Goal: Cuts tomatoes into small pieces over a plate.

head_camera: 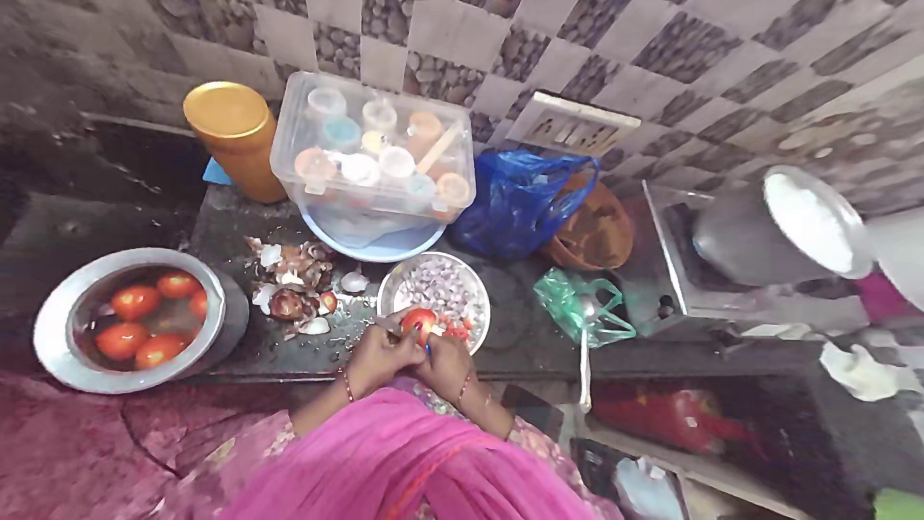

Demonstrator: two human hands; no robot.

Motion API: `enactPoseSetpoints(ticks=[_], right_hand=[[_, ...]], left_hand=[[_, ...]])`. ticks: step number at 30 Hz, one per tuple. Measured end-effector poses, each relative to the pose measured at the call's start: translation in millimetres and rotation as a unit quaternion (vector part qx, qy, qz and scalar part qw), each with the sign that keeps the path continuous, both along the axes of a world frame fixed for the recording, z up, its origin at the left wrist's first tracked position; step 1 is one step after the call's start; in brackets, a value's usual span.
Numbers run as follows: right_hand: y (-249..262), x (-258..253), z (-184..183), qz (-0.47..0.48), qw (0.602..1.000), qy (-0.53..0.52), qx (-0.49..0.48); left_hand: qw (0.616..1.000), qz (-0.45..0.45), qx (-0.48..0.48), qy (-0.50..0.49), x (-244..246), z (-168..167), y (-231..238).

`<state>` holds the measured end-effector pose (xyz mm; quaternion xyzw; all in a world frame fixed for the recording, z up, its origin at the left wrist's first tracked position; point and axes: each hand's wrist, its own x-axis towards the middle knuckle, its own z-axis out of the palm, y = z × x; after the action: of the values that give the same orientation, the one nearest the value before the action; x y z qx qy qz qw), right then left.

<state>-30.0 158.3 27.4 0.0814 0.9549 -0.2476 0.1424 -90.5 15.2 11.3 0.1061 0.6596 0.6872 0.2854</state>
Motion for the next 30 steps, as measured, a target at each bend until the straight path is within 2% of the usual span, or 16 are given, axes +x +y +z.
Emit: enactPoseSetpoints(ticks=[2, 6, 13, 16, 18, 20, 21, 25, 28, 30], right_hand=[[0, -6, -3, -0.009, 0.998, -0.06, -0.012], [2, -15, -9, -0.007, 0.994, -0.098, -0.046], [13, -30, -31, 0.01, 0.965, -0.118, -0.233], [20, -37, -26, 0.0, 0.913, -0.143, -0.381], [27, -43, -22, -0.024, 0.865, -0.197, -0.462], [35, -43, -24, -0.047, 0.821, -0.207, -0.53], [37, -42, -23, -0.054, 0.825, -0.184, -0.531], [25, -31, -17, -0.076, 0.9, -0.017, -0.428], [15, -23, -13, -0.072, 0.936, 0.058, -0.34], [12, -20, -11, -0.076, 0.943, 0.104, -0.307]], left_hand=[[1.0, -0.001, -0.011, -0.018, -2, -7, 2], [0.996, 0.013, 0.034, -0.077, -5, -15, 2], [0.975, 0.061, 0.158, -0.147, -14, -25, -17], [0.967, 0.05, 0.2, -0.153, -17, -33, -24], [0.95, 0.083, 0.212, -0.216, -17, -27, -24], [0.923, 0.125, 0.229, -0.282, -17, -22, -21], [0.913, 0.141, 0.239, -0.3, -17, -20, -20], [0.895, 0.163, 0.278, -0.307, -14, -13, -16], [0.91, 0.133, 0.286, -0.269, -7, -5, -10], [0.927, 0.096, 0.284, -0.228, -3, -4, -6]])
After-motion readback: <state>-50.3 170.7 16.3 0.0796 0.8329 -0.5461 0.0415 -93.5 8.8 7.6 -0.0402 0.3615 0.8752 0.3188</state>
